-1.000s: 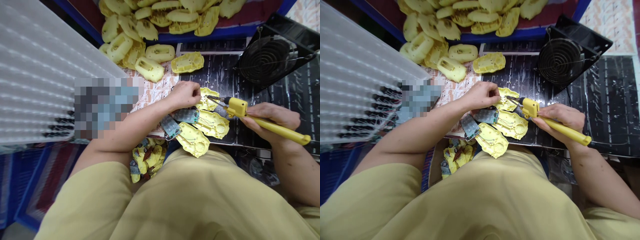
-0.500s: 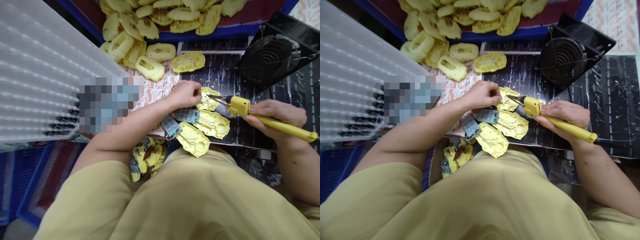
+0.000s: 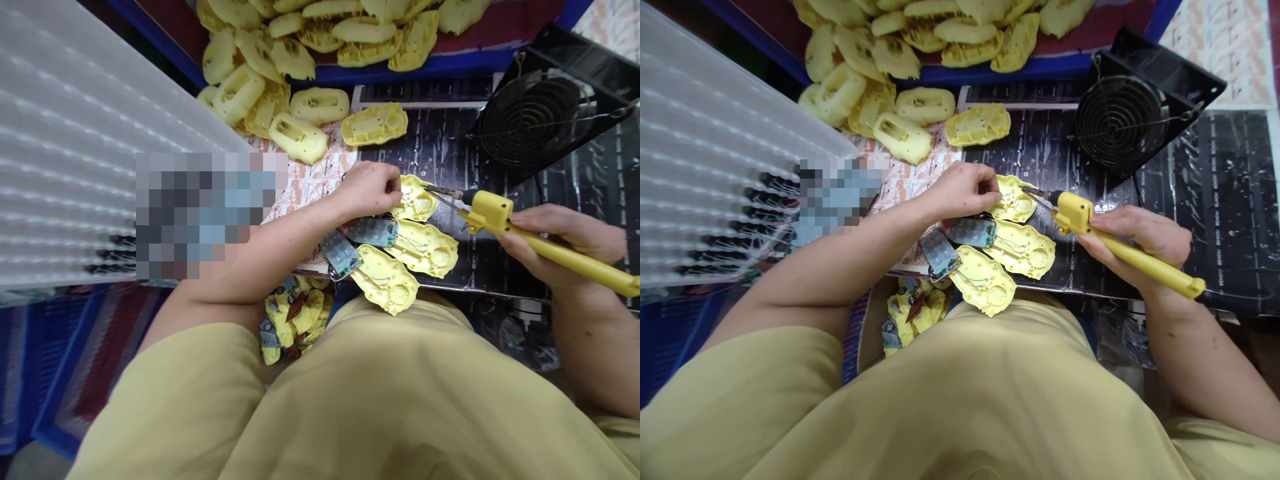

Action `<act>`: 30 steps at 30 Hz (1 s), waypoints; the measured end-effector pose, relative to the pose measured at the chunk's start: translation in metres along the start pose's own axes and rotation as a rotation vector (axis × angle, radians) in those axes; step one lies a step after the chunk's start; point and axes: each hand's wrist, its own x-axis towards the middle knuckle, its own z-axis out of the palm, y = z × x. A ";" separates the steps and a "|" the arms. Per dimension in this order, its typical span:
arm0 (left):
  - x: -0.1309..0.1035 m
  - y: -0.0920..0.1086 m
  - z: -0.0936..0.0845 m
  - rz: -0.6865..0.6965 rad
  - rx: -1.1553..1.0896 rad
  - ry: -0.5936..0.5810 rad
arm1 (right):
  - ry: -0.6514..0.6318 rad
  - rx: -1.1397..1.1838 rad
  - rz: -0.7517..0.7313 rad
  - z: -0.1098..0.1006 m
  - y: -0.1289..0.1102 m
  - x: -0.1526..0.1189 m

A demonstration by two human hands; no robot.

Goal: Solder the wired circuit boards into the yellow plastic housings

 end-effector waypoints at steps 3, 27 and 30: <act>0.000 0.001 0.000 -0.017 0.001 -0.006 | 0.115 -0.079 -0.048 0.006 -0.002 -0.010; -0.086 -0.053 -0.019 0.336 0.346 -0.280 | 0.498 -0.240 -0.095 0.037 0.007 -0.020; -0.063 -0.040 -0.018 0.410 0.374 -0.354 | 0.570 -0.303 -0.116 0.036 0.014 -0.026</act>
